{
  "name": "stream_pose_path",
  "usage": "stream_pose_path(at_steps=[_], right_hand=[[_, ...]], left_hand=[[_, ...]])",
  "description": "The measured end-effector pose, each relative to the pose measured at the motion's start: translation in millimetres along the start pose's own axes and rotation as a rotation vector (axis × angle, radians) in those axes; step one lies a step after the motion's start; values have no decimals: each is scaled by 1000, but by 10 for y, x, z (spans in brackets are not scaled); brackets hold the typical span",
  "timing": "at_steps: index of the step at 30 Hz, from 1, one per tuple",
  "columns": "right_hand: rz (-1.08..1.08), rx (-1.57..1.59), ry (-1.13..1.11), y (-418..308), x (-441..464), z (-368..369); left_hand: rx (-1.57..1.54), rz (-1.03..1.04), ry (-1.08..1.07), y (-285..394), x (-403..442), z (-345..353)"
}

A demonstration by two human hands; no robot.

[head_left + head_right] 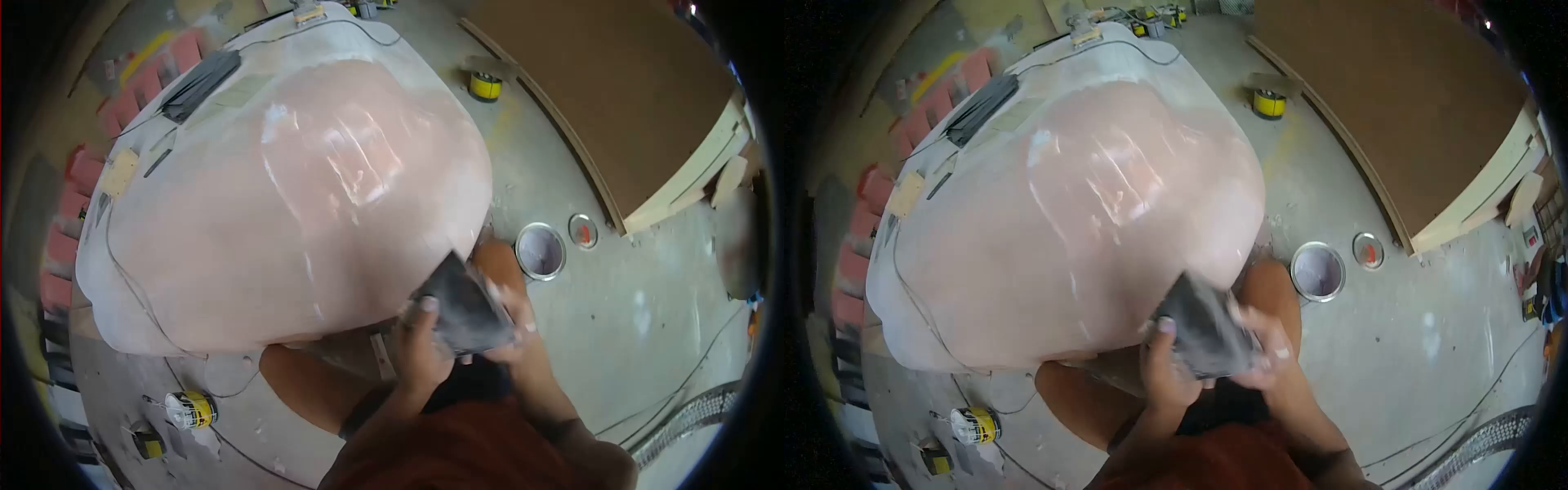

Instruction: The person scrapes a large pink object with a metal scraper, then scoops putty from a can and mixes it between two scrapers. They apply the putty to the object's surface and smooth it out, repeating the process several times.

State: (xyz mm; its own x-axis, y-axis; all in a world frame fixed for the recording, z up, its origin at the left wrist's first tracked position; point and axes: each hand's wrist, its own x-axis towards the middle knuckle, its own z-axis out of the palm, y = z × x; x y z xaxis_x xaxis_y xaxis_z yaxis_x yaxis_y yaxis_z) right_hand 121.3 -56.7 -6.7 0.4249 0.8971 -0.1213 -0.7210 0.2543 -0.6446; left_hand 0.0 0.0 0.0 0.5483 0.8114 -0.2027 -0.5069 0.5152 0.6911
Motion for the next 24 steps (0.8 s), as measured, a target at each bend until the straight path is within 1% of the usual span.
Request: stream_pose_path(at_steps=[1, 2, 3, 5, 6, 7, 8, 9, 10, 11, 12, 13, 14, 15, 17, 18, 19, 21, 22, 24], right_hand=[[133, -79, 387, -127, -60, 213], [-131, -108, 369, -13, 97, -123], [-353, -173, 302, -80, 147, -35], [-814, -152, 289, 85, 102, -129], [-984, -216, 172, 227, 80, -277], [-1147, -282, 49, 332, 52, -414], [-1333, -281, -15, 438, 101, -274], [-1356, -992, -383, 154, 75, -445], [-1228, -1119, -330, 84, -2, -487], [-1097, -1242, -271, 72, -75, -511], [-1098, -1249, -265, 124, -165, -534], [-882, -830, -37, 210, -286, -558], [-643, -409, 177, 281, -376, -566], [-634, -410, 185, 289, -432, -481], [-496, -83, 262, 316, -508, -239], [-461, -169, 222, 444, -527, -203], [-280, -231, 166, 507, -558, -208], [-255, -223, 245, 536, -515, 2], [-256, -223, 247, 491, -483, 27], [-257, -322, 294, 393, -427, 63]], left_hand=[[189, 115, 17, 5, -87, 60], [114, 53, -33, 64, -154, 107], [117, 71, -58, -96, -41, 13], [279, 342, -2, -257, -61, -140], [354, 373, -76, -112, -52, -108], [353, 364, -63, -45, -56, -92], [145, 206, 12, 11, -45, -85], [-67, 48, 82, 24, -36, -79], [467, 530, 207, -318, 0, -362], [465, 524, 202, -203, -23, -326], [296, 374, 151, 23, -51, -258], [129, 222, 102, 151, -46, -222], [116, 295, 168, 125, -3, -257], [119, 286, 175, 117, 7, -295], [95, 340, 261, 108, 51, -361], [78, 520, 406, -33, 140, -413], [82, 515, 408, -68, 144, -484], [360, 608, 177, -73, 90, -605], [359, 606, 176, -34, 77, -657], [956, 670, -232, 111, 29, -803]])
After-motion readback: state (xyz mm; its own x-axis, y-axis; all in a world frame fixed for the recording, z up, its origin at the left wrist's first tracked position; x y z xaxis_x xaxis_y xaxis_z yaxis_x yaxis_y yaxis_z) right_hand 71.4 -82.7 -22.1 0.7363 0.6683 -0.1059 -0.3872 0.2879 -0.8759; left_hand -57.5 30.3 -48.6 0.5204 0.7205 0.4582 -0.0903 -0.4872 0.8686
